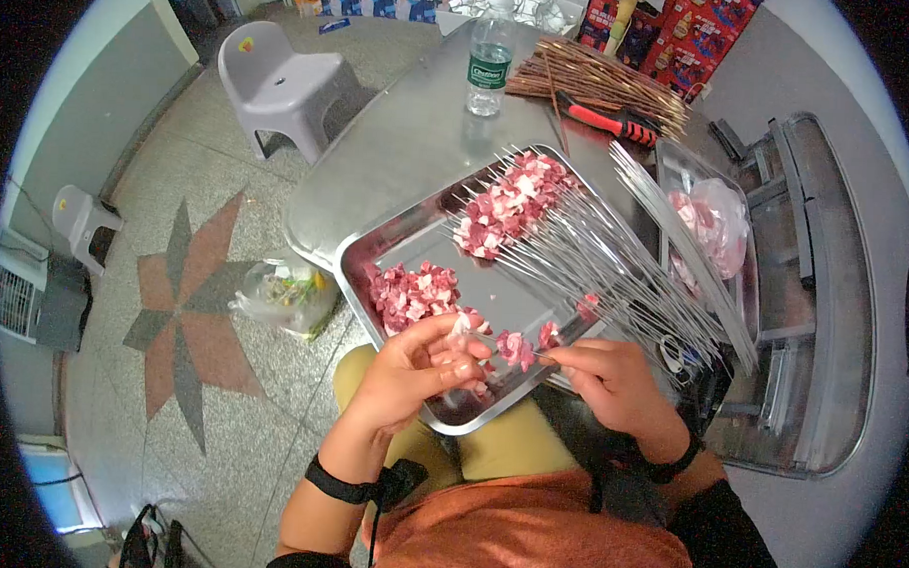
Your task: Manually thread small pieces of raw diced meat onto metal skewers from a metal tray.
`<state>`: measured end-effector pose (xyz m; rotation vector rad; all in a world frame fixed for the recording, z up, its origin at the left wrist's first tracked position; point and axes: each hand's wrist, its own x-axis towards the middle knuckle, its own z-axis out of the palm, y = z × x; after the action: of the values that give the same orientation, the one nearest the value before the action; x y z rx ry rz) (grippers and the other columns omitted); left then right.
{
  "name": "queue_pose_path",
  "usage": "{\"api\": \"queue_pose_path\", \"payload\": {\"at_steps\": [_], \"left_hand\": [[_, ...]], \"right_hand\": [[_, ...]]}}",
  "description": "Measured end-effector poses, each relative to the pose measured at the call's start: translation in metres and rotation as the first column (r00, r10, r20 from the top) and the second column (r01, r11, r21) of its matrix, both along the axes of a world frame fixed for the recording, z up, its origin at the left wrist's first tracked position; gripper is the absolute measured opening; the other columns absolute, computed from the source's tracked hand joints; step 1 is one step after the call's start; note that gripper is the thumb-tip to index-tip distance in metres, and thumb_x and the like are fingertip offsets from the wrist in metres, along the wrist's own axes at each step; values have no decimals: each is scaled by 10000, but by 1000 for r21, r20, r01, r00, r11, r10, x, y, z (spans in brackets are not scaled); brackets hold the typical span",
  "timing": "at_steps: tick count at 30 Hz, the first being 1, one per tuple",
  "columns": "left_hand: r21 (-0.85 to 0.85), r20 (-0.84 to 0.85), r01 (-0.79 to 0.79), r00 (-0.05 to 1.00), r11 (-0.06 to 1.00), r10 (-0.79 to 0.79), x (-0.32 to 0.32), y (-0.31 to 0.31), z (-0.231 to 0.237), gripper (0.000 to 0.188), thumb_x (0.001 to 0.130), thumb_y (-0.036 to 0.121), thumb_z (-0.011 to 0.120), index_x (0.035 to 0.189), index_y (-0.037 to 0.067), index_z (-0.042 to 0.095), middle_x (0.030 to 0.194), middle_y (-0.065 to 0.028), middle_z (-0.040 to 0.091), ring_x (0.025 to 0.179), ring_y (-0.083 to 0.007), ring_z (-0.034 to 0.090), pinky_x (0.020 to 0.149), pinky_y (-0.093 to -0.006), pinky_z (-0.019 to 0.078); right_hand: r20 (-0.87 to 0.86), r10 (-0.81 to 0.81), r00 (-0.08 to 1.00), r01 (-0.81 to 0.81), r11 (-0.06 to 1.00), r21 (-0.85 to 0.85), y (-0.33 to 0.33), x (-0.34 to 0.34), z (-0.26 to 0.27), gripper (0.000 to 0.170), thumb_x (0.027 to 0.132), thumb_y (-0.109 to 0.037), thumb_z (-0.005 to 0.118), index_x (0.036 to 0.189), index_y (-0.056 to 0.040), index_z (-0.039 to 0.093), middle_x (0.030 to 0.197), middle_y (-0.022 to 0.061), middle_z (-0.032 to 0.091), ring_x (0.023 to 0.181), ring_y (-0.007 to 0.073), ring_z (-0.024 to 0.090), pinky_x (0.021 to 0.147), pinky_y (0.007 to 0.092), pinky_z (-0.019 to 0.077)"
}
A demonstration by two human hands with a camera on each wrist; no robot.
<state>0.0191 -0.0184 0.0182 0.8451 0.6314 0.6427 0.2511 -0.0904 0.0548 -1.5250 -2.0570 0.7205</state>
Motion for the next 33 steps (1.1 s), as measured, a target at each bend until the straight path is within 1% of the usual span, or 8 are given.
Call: {"api": "queue_pose_path", "payload": {"at_steps": [2, 9, 14, 18, 20, 27, 29, 33], "left_hand": [[-98, 100, 24, 995, 995, -14, -3, 1, -10, 343, 845, 39, 556, 1176, 38, 466, 1058, -159, 585, 928, -225, 603, 808, -324, 506], [-245, 168, -127, 971, 961, 172, 4, -5, -7, 299, 892, 89, 486, 1180, 17, 456, 1149, -190, 540, 1039, -261, 561, 887, -338, 466], [-119, 87, -297, 947, 947, 308, 8, -9, 2, 362, 905, 98, 463, 1237, -28, 398, 1220, -187, 494, 1110, -263, 512, 924, -345, 440], [-118, 104, -323, 937, 939, 335, 11, -11, 4, 367, 915, 99, 441, 1252, -33, 382, 1232, -184, 487, 1137, -264, 491, 942, -342, 422], [-111, 132, -357, 920, 927, 370, 13, -13, 4, 357, 898, 114, 471, 1219, -32, 420, 1213, -192, 503, 1107, -263, 513, 935, -352, 425], [8, 18, -360, 933, 933, 360, 18, -18, 2, 326, 937, 67, 352, 1242, -35, 405, 1228, -170, 499, 1132, -239, 498, 944, -311, 404], [174, 6, -380, 923, 909, 385, 21, -20, 1, 321, 931, 31, 333, 1232, -31, 425, 1209, -154, 518, 1121, -217, 505, 940, -303, 401], [287, -9, -399, 908, 871, 420, 25, -24, 0, 324, 916, 0, 347, 1228, -35, 430, 1204, -146, 523, 1117, -206, 505, 940, -308, 401]], "right_hand": [[-50, -49, 998, 47, 998, -47, 0, -1, 1, 193, 800, -89, 519, 973, -66, 602, 820, 156, 604, 736, 328, 591, 612, 394, 465], [-70, -101, 992, 102, 995, 10, -1, -5, -5, 206, 794, -86, 513, 980, -69, 600, 835, 151, 604, 742, 327, 592, 631, 391, 474], [105, -46, 993, 52, 997, -58, -6, -7, -6, 256, 788, -85, 508, 1037, -95, 567, 868, 147, 591, 750, 331, 591, 645, 409, 483], [162, -27, 986, 28, 1000, -7, -8, -11, -13, 275, 775, -84, 509, 1045, -105, 558, 893, 141, 588, 750, 334, 589, 635, 411, 489], [107, -80, 991, 72, 994, 80, -7, -14, -14, 276, 733, -8, 529, 989, -80, 604, 719, 137, 547, 638, 324, 561, 551, 374, 450], [190, -80, 979, 66, 995, 79, -11, -17, -12, 300, 723, 2, 523, 1003, -80, 594, 713, 133, 540, 638, 326, 561, 549, 376, 455], [272, -49, 961, 38, 998, 46, -14, -16, -10, 338, 724, -63, 498, 1054, -120, 542, 785, 116, 541, 648, 305, 581, 511, 415, 476], [303, -77, 950, 55, 995, 79, -17, -23, -6, 351, 723, -67, 496, 1068, -118, 535, 770, 101, 528, 613, 299, 573, 495, 412, 471]]}}
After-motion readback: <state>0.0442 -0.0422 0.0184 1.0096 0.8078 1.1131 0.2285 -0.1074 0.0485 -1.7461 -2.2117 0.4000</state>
